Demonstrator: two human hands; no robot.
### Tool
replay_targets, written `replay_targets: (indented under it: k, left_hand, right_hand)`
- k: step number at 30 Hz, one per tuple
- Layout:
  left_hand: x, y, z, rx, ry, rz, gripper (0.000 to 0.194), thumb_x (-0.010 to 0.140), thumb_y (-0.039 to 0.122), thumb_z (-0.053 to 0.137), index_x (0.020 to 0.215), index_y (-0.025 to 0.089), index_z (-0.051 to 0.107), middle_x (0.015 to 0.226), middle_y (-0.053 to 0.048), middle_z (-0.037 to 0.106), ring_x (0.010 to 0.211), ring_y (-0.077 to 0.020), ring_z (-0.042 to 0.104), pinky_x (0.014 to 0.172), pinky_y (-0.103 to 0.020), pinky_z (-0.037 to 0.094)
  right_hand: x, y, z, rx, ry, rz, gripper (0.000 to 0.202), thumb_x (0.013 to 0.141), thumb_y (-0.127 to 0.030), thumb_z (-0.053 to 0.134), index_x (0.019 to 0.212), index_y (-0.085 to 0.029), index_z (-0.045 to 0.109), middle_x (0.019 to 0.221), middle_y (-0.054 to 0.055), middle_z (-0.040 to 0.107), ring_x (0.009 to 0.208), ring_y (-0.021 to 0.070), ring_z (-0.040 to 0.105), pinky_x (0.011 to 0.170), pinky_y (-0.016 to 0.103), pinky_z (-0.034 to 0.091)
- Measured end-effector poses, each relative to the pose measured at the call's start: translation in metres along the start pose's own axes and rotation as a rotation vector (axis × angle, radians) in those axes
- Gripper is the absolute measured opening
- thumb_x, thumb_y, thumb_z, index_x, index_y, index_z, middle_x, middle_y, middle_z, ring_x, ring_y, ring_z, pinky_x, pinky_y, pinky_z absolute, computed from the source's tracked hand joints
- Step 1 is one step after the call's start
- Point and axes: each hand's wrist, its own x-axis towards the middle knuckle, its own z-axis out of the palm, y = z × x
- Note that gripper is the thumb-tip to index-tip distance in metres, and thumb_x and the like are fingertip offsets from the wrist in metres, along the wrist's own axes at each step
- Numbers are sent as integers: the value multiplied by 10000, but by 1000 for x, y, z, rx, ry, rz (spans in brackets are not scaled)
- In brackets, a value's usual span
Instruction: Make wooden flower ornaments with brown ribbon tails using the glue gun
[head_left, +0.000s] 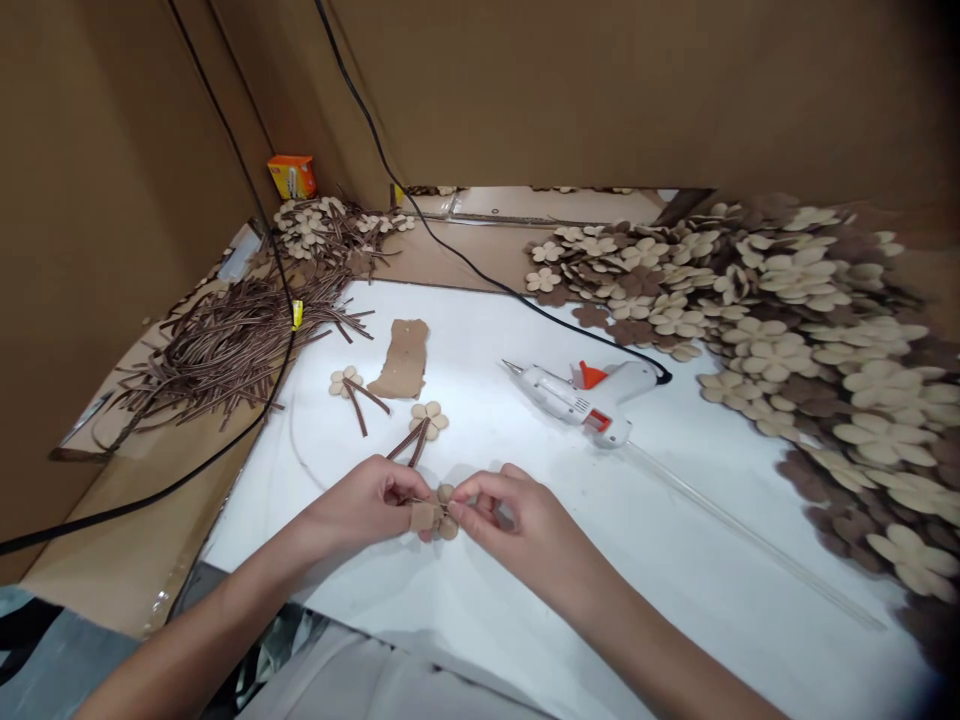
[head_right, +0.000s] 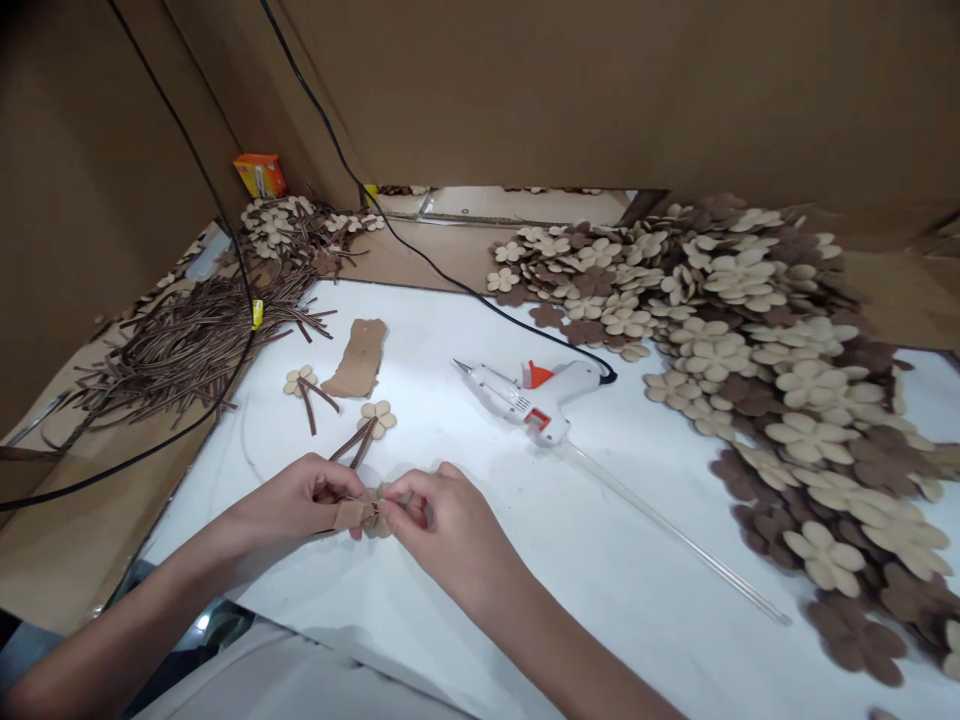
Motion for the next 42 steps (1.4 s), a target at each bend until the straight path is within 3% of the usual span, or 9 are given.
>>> replay_targets:
  k: [8, 13, 31, 42]
  left_hand:
    - [-2, 2, 1, -50, -8, -45, 173, 660, 309, 697, 661, 137, 679, 617, -15, 634, 578, -110, 511, 521, -198, 327]
    - [-3, -1, 1, 1, -23, -19, 208, 742, 330, 621, 701, 129, 656, 671, -28, 625, 609, -115, 502, 536, -204, 321]
    - [-11, -7, 18, 304, 253, 5, 141, 773, 260, 477, 661, 182, 513, 593, 51, 425, 593, -114, 376, 515, -196, 267]
    - [-9, -8, 19, 163, 214, 30, 186, 803, 318, 504, 720, 164, 567, 581, 49, 436, 573, -100, 393, 513, -195, 281]
  right_hand:
    - [2, 2, 1, 38, -48, 35, 175, 809, -253, 511, 696, -238, 643, 529, -23, 451, 688, 170, 498, 565, 245, 406]
    - [1, -1, 2, 32, -39, 13, 192, 815, -237, 491, 670, -228, 616, 509, -33, 429, 671, 162, 487, 565, 239, 397]
    - [-6, -3, 7, -168, 68, -111, 205, 813, -85, 439, 662, -221, 467, 549, -25, 464, 689, 165, 481, 527, 226, 358]
    - [-4, -4, 3, -90, 48, -14, 202, 879, -289, 439, 742, -230, 575, 610, -8, 558, 748, 180, 495, 610, 271, 401]
